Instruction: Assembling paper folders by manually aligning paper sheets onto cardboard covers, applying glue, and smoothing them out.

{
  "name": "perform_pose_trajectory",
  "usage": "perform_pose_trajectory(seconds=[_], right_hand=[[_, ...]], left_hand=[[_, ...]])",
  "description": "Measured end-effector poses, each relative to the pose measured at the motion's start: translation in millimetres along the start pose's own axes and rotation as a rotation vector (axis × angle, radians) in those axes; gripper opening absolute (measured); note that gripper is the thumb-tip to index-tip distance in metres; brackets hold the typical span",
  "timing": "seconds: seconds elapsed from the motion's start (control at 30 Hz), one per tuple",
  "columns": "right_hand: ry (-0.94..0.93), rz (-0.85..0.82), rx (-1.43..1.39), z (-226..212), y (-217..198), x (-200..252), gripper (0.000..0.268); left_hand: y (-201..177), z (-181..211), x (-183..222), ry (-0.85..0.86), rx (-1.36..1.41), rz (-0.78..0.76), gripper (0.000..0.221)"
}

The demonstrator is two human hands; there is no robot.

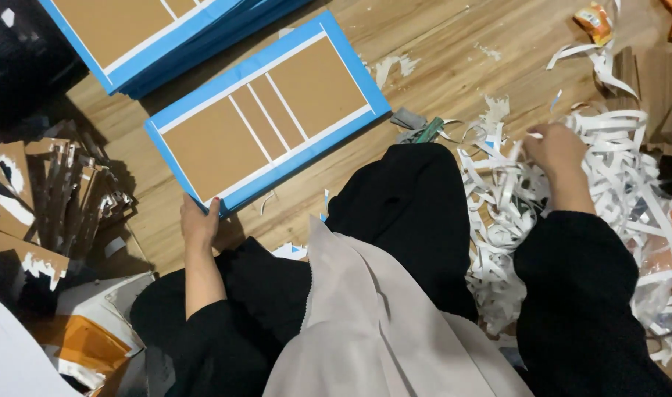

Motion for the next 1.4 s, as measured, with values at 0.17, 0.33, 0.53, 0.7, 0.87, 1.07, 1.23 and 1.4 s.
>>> perform_pose_trajectory(seconds=[0.17,0.33,0.53,0.7,0.87,1.07,1.23,1.4], right_hand=[[-0.072,0.014,-0.100,-61.4,47.5,-23.7,0.049],[-0.315,-0.298,-0.079,-94.2,37.3,6.3,0.047],[-0.032,0.080,-0.034,52.9,37.0,35.6,0.026],[0.307,0.007,0.162,192.7,23.1,64.4,0.024],[0.236,0.402,-0.012,109.7,1.5,58.1,0.013],[0.049,0.406,-0.933,-100.4,-11.4,-15.1,0.012],[-0.009,-0.235,-0.176,-205.5,38.5,-65.5,0.048],[0.128,-0.421,-0.125,-190.0,88.3,-66.5,0.087]], left_hand=[[1.5,-3.2,0.7,-0.088,-0.078,-0.088,0.075],[-10.1,12.1,12.4,-0.084,-0.080,-0.134,0.075],[-13.7,23.9,10.6,-0.109,-0.103,-0.094,0.072],[-7.3,15.7,5.5,-0.102,-0.138,-0.099,0.076],[-11.0,20.5,9.8,-0.128,-0.090,-0.074,0.072],[-22.4,34.5,17.4,-0.143,-0.043,-0.090,0.072],[-14.8,21.1,14.0,-0.110,-0.045,-0.102,0.075],[-4.3,5.2,4.0,-0.126,-0.091,-0.095,0.076]])
Point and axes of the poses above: each hand's wrist, its own x-axis away from the middle knuckle, its own y-axis out of the palm, z = x × y, the point moved 2 cm from there along -x, towards the middle knuckle, and after that the axes turned 9 degrees about z, right-handed, at the moved point
